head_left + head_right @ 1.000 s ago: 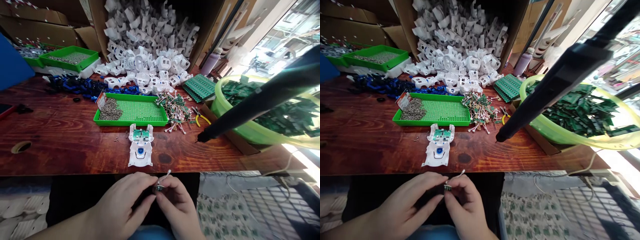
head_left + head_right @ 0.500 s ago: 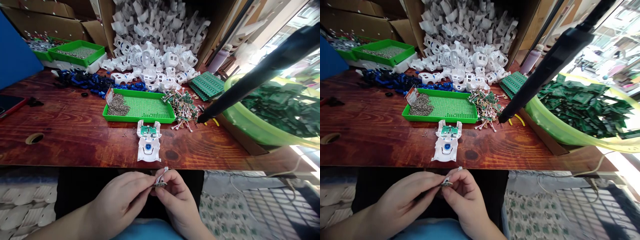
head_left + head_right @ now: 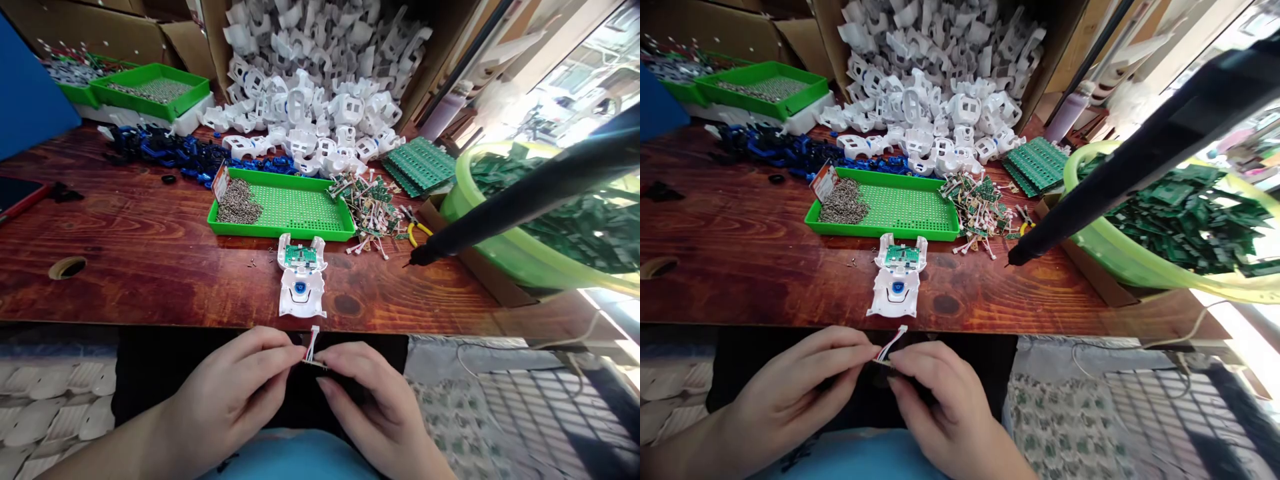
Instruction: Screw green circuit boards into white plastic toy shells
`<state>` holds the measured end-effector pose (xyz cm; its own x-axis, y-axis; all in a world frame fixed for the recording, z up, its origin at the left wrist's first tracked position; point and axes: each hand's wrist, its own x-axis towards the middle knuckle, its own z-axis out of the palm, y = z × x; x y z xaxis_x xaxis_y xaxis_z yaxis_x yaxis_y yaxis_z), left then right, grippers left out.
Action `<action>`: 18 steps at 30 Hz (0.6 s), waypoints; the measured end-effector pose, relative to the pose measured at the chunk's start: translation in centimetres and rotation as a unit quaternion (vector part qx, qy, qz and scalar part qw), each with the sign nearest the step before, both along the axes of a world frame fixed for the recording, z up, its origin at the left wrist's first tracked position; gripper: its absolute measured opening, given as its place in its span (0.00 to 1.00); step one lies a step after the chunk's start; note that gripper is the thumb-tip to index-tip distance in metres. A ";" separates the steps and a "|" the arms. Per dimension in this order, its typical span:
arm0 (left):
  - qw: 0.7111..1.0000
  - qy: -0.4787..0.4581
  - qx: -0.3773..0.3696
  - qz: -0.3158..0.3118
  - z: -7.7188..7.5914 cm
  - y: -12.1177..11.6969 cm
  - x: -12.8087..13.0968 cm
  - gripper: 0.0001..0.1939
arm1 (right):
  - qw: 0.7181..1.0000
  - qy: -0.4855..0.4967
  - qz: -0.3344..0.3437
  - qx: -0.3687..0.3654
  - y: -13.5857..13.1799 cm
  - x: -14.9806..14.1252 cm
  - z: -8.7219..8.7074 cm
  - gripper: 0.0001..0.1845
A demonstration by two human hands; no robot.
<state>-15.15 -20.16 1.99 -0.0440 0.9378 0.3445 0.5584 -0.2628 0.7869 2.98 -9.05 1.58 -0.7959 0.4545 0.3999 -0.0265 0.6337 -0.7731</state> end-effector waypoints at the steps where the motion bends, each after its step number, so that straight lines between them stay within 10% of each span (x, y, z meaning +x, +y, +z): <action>1: 1.000 0.001 -0.002 -0.005 0.0 -0.1 0.0 0.25 | 1.000 0.003 0.004 0.003 -0.1 -0.2 0.2 0.27; 18: 0.998 -0.046 0.037 0.020 0.2 -0.2 -0.4 0.25 | 0.987 0.016 -0.026 -0.160 -1.0 -0.4 -0.8 0.17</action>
<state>-15.50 -20.35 2.19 -0.1150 0.9072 0.4046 0.4948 -0.3009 0.8153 2.54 -10.05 0.79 -0.7576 0.6011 0.2543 -0.0293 0.3579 -0.9333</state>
